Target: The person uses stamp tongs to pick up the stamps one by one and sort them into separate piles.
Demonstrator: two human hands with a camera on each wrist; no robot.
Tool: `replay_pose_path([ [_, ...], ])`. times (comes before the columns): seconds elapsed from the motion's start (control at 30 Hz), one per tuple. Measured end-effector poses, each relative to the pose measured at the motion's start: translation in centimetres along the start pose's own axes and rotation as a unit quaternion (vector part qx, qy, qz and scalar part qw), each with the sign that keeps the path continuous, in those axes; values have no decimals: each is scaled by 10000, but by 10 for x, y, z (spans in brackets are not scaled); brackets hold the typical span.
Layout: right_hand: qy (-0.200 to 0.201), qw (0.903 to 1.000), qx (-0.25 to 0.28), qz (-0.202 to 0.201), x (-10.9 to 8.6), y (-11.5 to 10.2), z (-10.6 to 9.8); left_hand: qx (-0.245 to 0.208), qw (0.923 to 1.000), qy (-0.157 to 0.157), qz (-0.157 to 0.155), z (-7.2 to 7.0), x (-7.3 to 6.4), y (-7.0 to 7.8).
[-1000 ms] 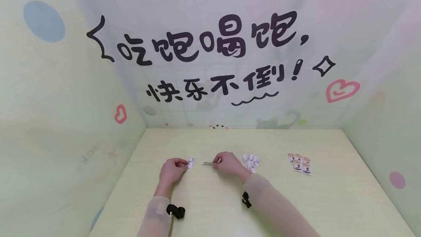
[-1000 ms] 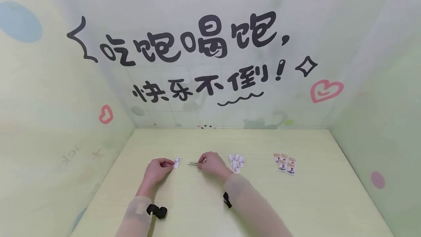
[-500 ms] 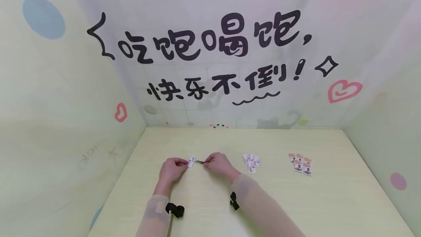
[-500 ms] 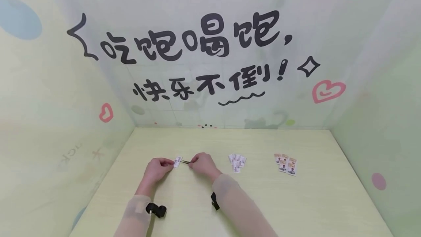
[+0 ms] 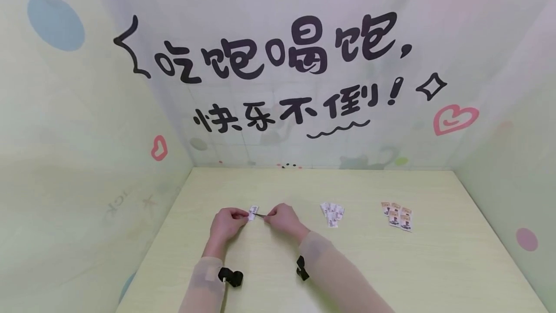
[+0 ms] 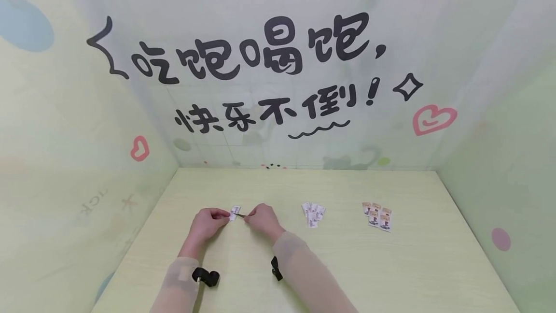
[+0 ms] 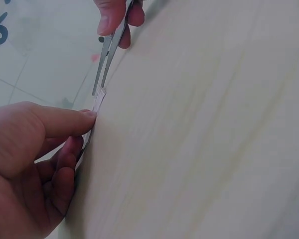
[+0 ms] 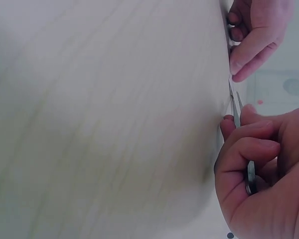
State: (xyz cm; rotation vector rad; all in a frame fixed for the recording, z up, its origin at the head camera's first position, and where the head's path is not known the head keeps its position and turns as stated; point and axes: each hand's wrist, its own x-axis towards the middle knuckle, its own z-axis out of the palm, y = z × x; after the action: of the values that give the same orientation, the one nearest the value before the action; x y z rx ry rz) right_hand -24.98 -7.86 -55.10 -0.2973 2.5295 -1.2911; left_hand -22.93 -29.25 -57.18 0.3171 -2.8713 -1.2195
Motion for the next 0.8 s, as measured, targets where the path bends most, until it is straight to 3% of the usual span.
replay_pose_path([
  [0.23, 194, 9996, 71, 186, -3, -2, 6, -46, 10000, -20, -71, 2, 0, -1],
  [0.47, 258, 9975, 581, 314, -4, 6, 6, -178, 9997, 145, 18, 2, -1, -2],
  [0.8, 10, 9978, 655, 96, -21, 30, -22, -653, 9978, 109, -38, -5, -5, 5],
])
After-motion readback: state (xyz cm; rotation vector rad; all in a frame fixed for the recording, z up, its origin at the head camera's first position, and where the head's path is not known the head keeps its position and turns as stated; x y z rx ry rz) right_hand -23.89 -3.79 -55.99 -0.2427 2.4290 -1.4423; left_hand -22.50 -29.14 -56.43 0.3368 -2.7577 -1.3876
